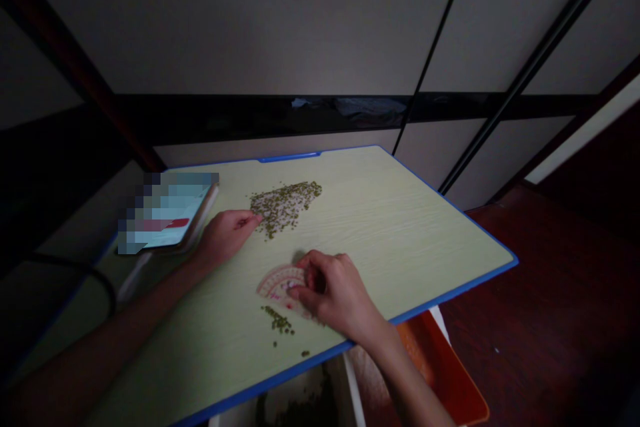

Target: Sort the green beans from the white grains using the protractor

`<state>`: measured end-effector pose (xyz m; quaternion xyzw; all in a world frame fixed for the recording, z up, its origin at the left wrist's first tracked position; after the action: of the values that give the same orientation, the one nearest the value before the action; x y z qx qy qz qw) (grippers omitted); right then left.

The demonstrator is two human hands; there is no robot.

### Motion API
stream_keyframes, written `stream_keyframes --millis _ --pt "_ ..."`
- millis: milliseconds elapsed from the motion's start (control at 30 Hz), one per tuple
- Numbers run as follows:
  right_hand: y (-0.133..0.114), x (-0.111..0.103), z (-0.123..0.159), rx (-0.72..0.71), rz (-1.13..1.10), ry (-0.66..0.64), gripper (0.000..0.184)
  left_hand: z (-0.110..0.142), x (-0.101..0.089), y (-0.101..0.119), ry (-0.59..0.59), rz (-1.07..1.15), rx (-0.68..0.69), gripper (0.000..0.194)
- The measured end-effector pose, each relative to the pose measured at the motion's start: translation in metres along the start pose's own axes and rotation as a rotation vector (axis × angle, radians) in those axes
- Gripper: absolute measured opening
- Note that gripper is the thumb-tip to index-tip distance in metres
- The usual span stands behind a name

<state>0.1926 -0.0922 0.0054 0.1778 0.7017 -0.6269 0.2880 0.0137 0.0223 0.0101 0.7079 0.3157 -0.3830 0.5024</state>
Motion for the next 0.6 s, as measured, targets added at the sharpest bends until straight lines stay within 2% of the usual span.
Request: stream_keyframes --millis 167,367,600 --pt "-0.004 0.0 -0.008 -0.132 0.056 0.069 0.027 -0.001 -0.001 0.002 0.001 0.003 -0.003 0.036" --pt "-0.007 0.002 -0.015 -0.205 0.038 -0.036 0.03 -0.001 0.001 0.001 0.009 0.004 0.001 0.036" --pt "-0.011 -0.002 -0.009 -0.258 -0.047 -0.127 0.027 -0.001 0.001 0.0 0.013 -0.003 0.012 0.036"
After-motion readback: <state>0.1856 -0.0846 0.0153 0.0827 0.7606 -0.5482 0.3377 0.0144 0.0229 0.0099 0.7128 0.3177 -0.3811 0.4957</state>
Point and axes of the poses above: each hand's wrist, its own z-axis away from the middle knuckle, its own x-axis out of the palm, y = z × x, the point moved 3 cm from there along -z, towards the middle knuckle, and after that the axes turned 3 degrees about x, right-handed, at the moved point
